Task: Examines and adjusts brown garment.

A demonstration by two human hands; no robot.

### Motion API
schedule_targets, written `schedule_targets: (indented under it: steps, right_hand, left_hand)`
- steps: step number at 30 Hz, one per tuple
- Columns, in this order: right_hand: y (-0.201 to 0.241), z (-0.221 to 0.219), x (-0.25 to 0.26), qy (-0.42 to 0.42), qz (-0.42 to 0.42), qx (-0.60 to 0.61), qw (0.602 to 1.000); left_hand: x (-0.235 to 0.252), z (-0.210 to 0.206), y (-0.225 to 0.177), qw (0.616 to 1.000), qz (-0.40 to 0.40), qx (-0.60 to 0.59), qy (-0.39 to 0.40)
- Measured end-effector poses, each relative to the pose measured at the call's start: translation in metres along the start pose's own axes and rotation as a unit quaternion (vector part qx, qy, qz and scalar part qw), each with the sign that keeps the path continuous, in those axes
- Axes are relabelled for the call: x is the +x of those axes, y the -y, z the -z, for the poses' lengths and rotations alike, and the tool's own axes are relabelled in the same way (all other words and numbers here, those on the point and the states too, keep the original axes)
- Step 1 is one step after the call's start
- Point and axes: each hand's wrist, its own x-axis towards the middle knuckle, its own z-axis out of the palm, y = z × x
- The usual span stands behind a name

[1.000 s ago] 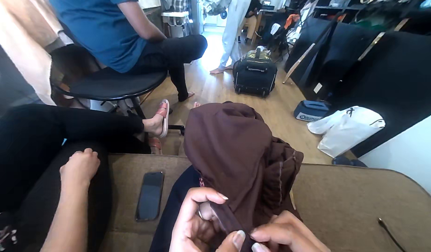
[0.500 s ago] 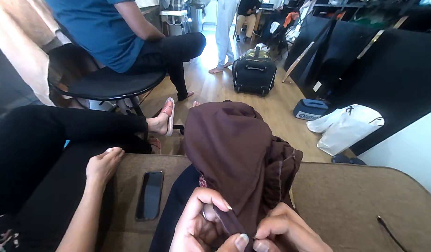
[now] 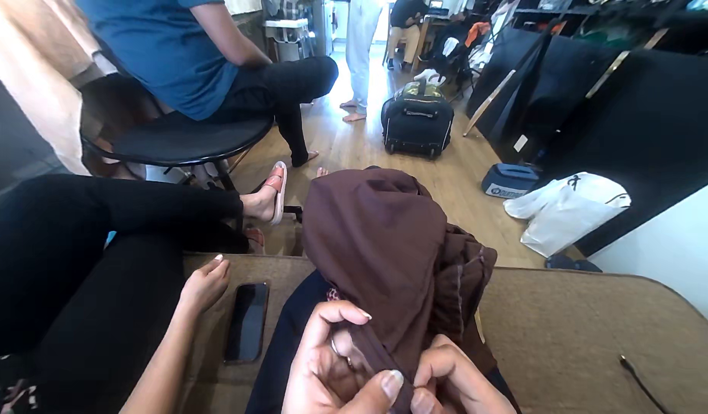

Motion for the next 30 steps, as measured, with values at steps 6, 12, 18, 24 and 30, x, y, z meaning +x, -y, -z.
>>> schedule_targets:
  steps: [6,12,18,24,30]
  right_hand:
    - [0.0,-0.003,0.0,0.002,-0.001,0.007,1.0]
    - [0.002,-0.003,0.0,0.003,-0.003,0.01,1.0]
    - [0.003,-0.002,0.001,-0.006,0.017,-0.024,1.0]
    - [-0.002,0.001,0.002,-0.01,0.028,-0.032,0.999]
    - [-0.001,0.001,0.001,0.002,-0.001,0.019,1.0]
  left_hand:
    - [0.0,-0.001,0.001,1.0,-0.023,0.0,-0.01]
    - [-0.001,0.0,0.001,0.997,-0.063,0.036,-0.016]
    - [-0.001,0.003,0.003,0.985,-0.123,0.122,-0.013]
    - [0.0,0.007,-0.004,0.992,-0.085,0.087,0.035]
    - [0.001,0.011,-0.004,0.992,-0.084,0.067,0.073]
